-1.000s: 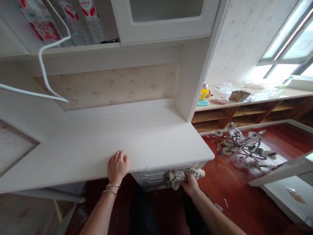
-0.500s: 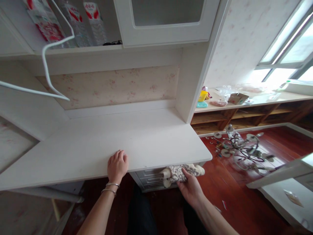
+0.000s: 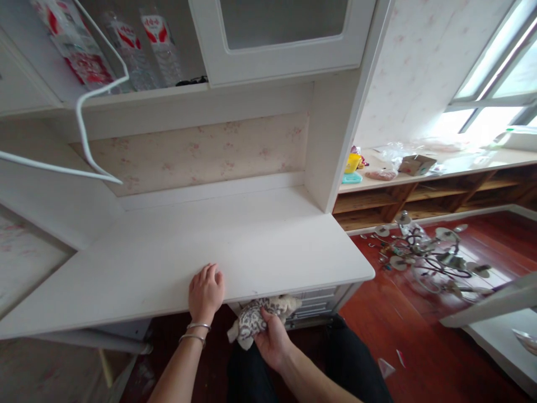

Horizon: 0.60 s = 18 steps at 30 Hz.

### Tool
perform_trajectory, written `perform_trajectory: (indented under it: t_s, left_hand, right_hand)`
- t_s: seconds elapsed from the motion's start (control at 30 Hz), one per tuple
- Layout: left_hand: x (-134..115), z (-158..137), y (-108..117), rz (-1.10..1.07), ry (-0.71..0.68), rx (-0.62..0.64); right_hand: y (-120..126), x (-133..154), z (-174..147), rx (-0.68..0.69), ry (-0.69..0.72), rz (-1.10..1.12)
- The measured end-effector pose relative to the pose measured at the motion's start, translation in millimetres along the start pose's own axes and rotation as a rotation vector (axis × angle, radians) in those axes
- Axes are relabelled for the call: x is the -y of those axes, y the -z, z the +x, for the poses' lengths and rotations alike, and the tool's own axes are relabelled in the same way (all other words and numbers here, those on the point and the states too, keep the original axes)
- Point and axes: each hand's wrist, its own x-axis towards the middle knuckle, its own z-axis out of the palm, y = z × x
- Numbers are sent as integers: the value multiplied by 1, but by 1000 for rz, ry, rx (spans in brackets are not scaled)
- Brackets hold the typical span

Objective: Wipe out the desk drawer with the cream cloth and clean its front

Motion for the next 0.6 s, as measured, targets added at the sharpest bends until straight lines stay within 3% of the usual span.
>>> perform_trajectory:
  t_s: [0.2, 0.5, 0.6]
  left_hand:
    - [0, 0, 1, 3, -6, -9]
    - [-2, 0, 2, 11, 6, -2]
    - [-1, 0, 2, 4, 8, -2]
  right_hand:
    - [11, -9, 9, -32, 32, -52]
    - [-12, -34, -6, 120, -20, -56]
    - [-3, -32, 11, 57, -1, -69]
